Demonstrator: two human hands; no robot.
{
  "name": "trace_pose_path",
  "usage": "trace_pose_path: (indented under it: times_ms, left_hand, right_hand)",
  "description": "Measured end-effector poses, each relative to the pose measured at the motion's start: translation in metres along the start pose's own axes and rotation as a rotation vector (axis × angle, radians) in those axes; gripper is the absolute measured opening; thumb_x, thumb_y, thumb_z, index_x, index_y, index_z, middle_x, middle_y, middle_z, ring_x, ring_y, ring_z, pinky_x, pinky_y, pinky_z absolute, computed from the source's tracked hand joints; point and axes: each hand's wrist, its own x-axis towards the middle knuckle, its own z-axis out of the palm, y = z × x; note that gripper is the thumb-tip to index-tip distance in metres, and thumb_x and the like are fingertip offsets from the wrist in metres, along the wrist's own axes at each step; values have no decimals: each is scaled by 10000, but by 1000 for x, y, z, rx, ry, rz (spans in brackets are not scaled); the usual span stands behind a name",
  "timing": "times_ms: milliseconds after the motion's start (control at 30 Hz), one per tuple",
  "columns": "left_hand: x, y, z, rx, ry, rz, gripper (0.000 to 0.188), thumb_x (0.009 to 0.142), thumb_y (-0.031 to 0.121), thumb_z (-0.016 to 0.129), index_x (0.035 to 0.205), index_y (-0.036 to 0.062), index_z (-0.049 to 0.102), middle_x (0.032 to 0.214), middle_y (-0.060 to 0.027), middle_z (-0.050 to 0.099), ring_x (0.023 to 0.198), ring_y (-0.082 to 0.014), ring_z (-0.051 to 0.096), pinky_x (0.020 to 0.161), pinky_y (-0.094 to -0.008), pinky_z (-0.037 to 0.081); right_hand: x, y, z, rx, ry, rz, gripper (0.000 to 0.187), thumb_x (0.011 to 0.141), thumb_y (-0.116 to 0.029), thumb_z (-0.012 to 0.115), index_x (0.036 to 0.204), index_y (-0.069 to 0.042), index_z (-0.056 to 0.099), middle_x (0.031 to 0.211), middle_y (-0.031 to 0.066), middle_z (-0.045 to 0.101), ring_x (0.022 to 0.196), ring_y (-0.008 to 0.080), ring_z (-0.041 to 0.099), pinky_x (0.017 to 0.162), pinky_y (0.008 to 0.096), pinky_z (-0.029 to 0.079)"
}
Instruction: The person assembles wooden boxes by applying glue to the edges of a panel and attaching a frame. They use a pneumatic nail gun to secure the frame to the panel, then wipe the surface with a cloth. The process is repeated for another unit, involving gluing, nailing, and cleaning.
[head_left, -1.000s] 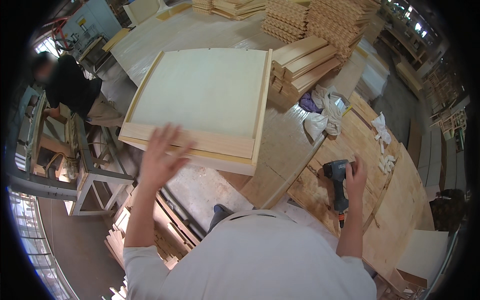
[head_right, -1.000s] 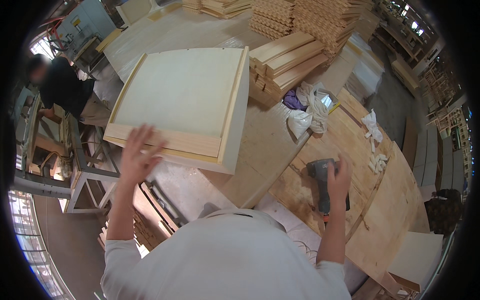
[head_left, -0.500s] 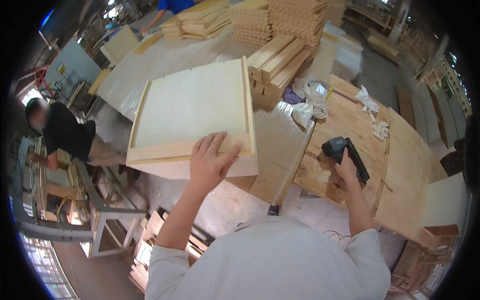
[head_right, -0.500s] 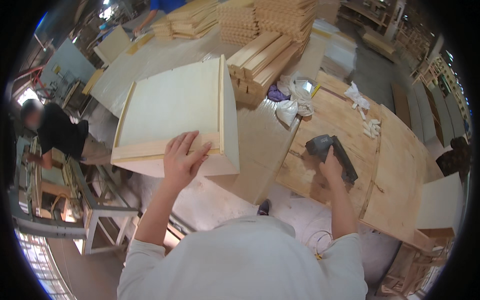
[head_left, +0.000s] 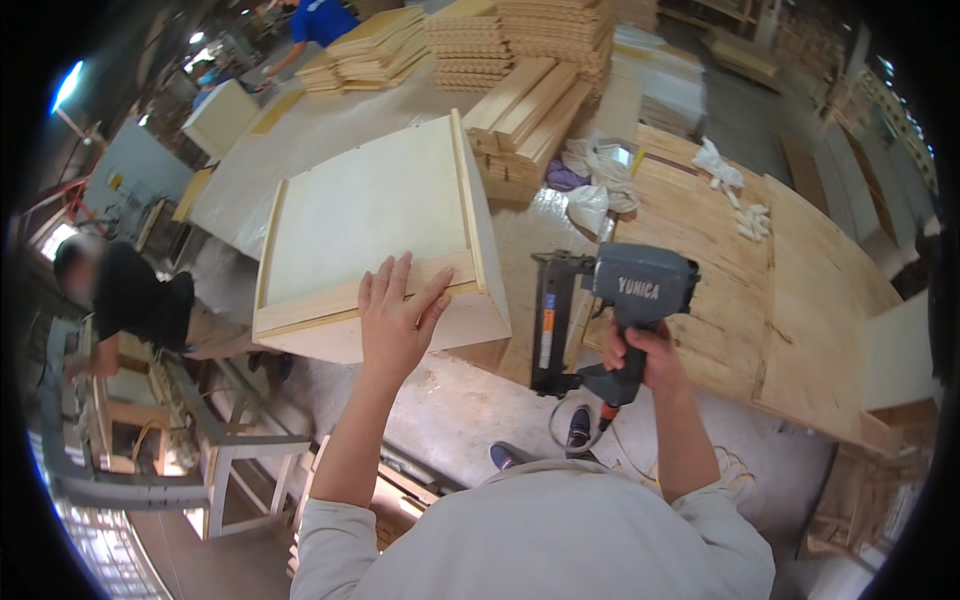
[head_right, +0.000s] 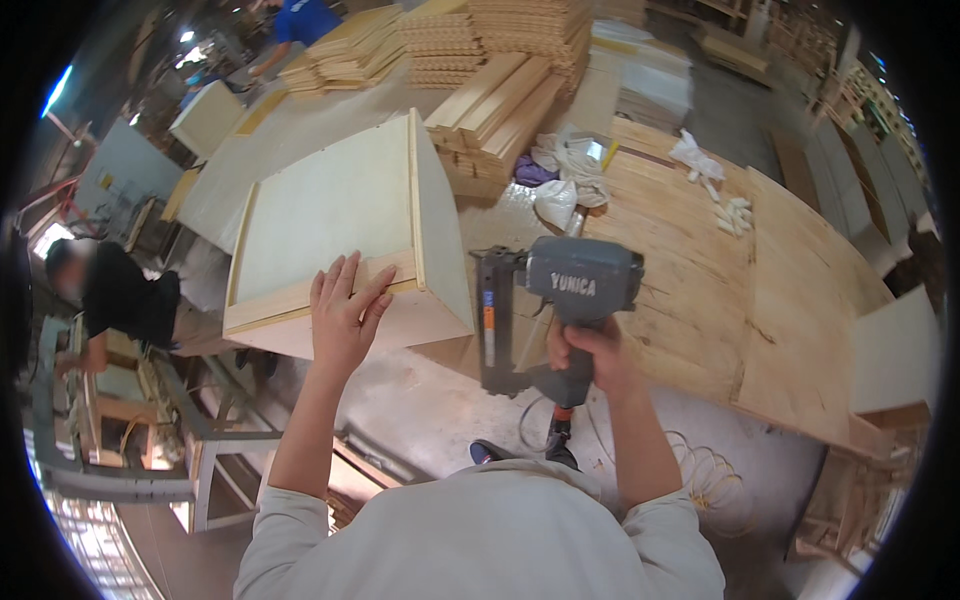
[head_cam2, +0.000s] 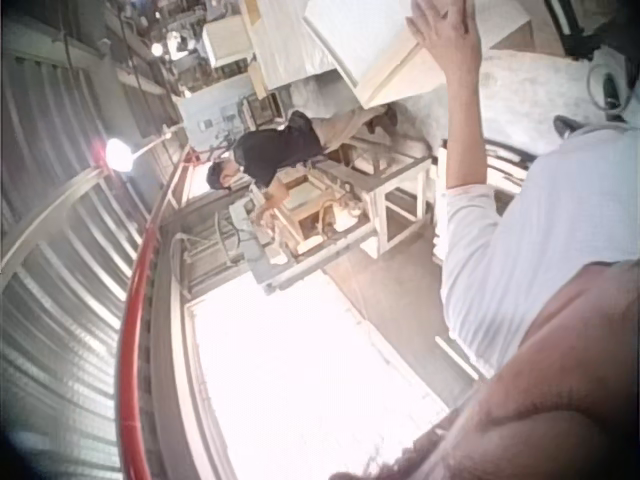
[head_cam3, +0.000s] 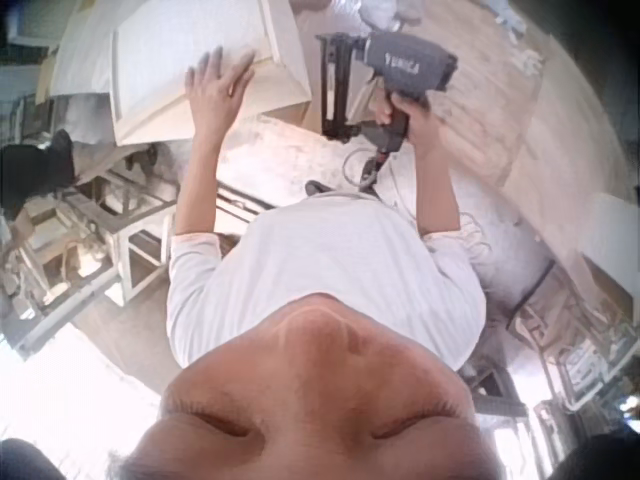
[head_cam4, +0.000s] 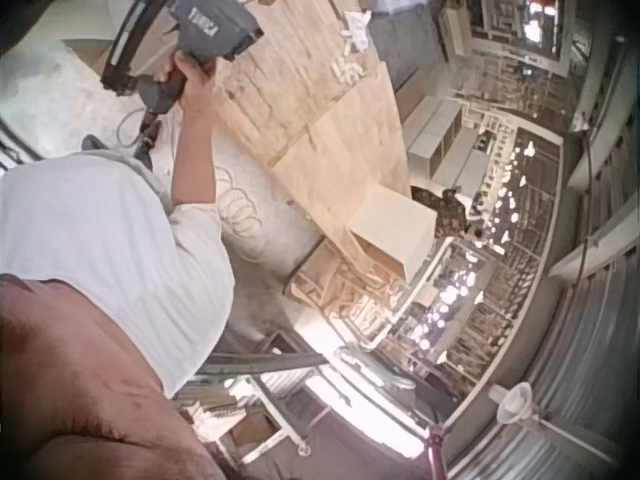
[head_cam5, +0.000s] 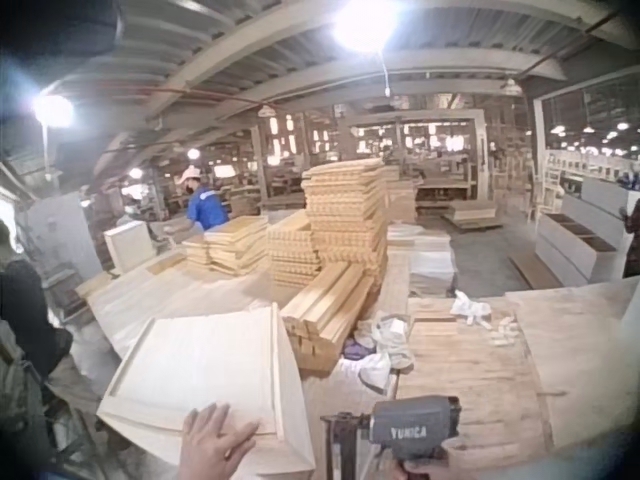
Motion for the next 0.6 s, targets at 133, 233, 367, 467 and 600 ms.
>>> trace_pose_path:
  times_ms: [133, 233, 367, 467, 600]
  left_hand:
    - [-2, 0, 1, -85, 7, -27, 288, 842, 287, 629, 1119, 229, 680, 1216, -144, 572, 1149, -345, 497, 958, -456, 359]
    - [-1, 1, 2, -65, 18, -30, 286, 828, 275, 637, 1093, 180, 683, 1204, -136, 582, 1141, -339, 504, 951, -444, 362]
    - [-1, 2, 3, -80, 40, -19, 264, 822, 269, 639, 1045, 132, 674, 1213, -139, 580, 1138, -342, 509, 949, -447, 361]
    - [-1, 3, 5, -74, 44, -10, 251, 825, 270, 635, 1022, 117, 664, 1216, -140, 580, 1140, -346, 512, 951, -450, 361]
    - [1, 4, 7, -79, 50, -12, 245, 830, 272, 630, 1015, 114, 663, 1216, -146, 583, 1135, -355, 521, 955, -451, 363]
  right_hand:
    - [30, 17, 7, 65, -146, 133, 444, 810, -204, 596, 1166, 38, 483, 623, 60, 485, 529, 177, 509, 565, 349, 471]
    - [45, 28, 0, 208, -216, 238, 363, 825, -109, 544, 1160, 29, 527, 603, 46, 495, 529, 160, 492, 518, 308, 409]
    - [59, 33, -6, 195, -261, 274, 334, 837, -76, 533, 1152, 31, 557, 603, 47, 502, 536, 143, 488, 516, 296, 413]
    - [66, 34, -12, 199, -301, 315, 325, 838, -73, 540, 1146, 29, 564, 601, 50, 506, 530, 141, 487, 512, 295, 417]
    - [71, 31, -21, 131, -374, 341, 444, 806, -129, 540, 1198, 70, 474, 607, 58, 480, 535, 166, 512, 553, 317, 451]
